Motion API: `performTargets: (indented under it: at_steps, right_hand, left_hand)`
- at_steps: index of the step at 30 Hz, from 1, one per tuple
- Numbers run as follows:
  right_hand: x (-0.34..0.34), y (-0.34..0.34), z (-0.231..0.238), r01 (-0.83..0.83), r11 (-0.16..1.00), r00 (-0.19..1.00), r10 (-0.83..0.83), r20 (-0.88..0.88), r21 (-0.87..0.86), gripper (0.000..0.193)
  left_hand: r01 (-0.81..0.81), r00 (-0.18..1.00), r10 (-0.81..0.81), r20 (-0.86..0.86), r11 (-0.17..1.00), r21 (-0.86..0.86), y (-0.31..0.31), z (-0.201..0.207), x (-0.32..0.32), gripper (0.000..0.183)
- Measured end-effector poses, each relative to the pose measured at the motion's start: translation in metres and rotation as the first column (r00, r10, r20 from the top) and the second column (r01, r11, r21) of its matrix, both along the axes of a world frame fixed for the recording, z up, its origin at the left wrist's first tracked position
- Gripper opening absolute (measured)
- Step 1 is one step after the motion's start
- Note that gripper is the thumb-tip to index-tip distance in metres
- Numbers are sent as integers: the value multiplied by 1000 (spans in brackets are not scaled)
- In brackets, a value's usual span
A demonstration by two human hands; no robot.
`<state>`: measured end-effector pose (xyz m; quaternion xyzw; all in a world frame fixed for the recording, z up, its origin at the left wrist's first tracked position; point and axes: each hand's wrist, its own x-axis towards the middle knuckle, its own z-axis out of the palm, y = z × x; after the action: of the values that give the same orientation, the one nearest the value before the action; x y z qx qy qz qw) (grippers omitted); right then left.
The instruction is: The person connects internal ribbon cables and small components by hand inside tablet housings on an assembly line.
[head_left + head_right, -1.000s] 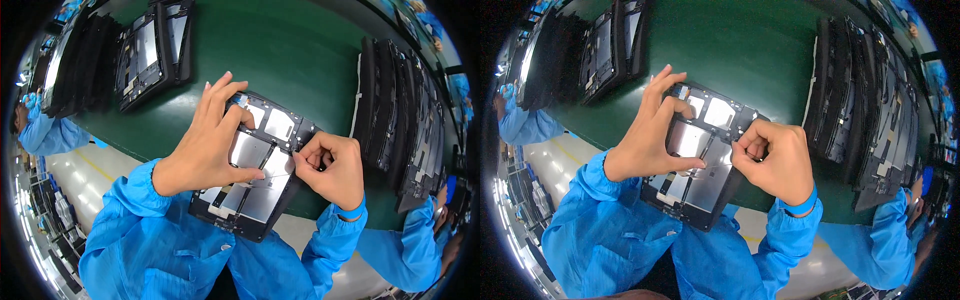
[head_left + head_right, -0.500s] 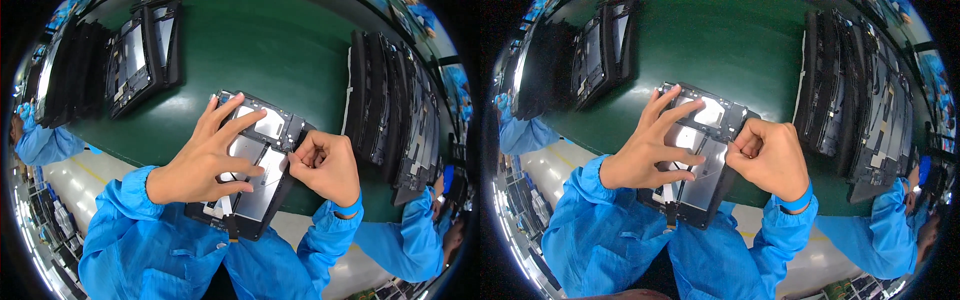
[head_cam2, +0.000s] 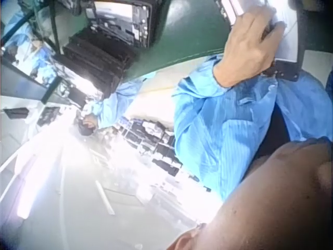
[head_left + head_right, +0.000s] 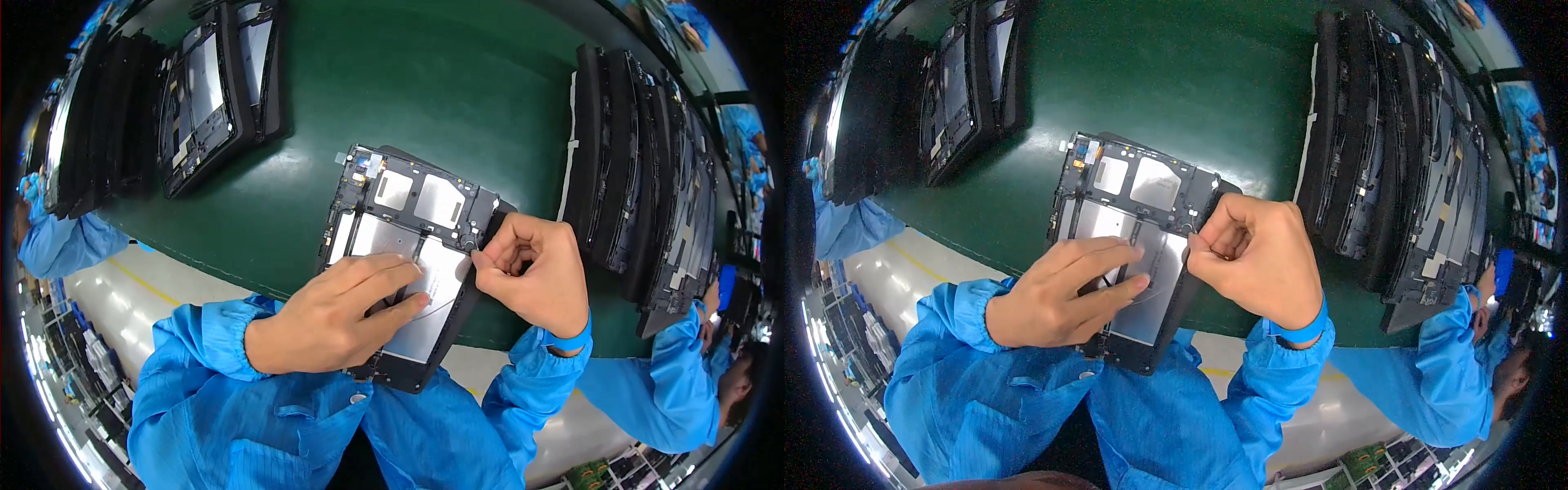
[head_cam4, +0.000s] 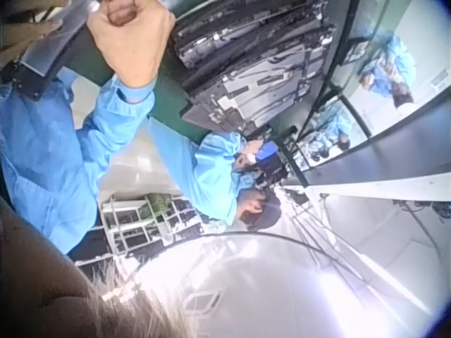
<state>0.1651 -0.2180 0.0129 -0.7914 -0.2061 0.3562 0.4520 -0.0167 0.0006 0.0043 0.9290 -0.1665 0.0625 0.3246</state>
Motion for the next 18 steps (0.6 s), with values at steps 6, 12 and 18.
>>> performTargets:
  at_steps: [6, 12, 18]
  right_hand:
    - [0, -2, -3, -7, 1000, 1000, 7, -9, 24, 16]
    - [-1, -1, 1, 4, 999, 999, -6, -52, -33, 15]
    - [0, 1, 2, -11, 1000, 1000, 11, -22, -29, 15]
  left_hand:
    - [22, 984, -83, -160, 935, -354, -5, -3, 0, 43]
    - [-204, 964, 129, -234, 921, -332, -21, 4, 5, 42]
    - [-305, 952, 300, -56, 940, -156, -32, 1, 17, 50]
